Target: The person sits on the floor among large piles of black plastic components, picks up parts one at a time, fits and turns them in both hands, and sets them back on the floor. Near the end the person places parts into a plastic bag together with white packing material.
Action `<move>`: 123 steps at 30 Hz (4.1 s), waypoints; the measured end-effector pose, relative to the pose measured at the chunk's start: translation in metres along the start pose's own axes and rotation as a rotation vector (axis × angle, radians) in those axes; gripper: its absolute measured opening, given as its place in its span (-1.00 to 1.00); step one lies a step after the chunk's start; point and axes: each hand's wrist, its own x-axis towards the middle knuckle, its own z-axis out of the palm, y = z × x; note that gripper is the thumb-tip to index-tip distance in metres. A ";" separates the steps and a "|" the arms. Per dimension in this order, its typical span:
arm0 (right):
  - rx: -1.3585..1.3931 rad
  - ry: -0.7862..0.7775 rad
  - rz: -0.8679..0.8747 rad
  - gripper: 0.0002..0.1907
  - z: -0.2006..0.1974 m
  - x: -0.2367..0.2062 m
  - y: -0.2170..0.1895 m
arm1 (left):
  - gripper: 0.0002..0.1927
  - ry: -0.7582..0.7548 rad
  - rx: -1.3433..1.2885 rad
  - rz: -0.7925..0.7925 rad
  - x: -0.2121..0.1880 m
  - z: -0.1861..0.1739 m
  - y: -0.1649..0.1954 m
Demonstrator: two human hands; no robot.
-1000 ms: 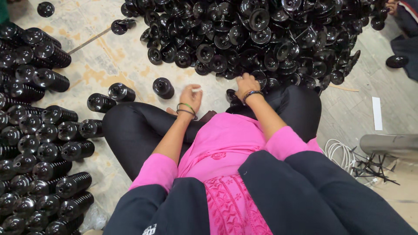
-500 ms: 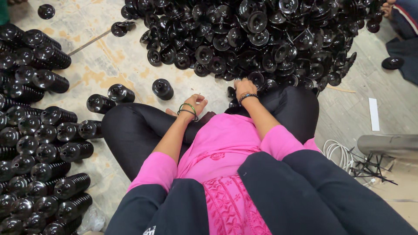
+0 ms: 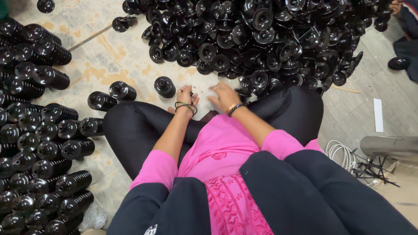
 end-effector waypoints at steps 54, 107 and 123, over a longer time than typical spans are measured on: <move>-0.168 -0.144 0.537 -0.90 -0.036 0.004 0.075 | -0.31 -0.027 0.571 0.032 -0.013 0.012 0.001; -0.003 -0.341 0.147 -0.89 0.020 0.007 0.001 | -0.27 -0.044 0.608 -0.156 -0.019 0.017 0.001; -0.002 -0.324 0.255 -0.82 0.015 0.006 -0.007 | -0.39 -0.144 0.521 -0.212 -0.019 0.015 -0.002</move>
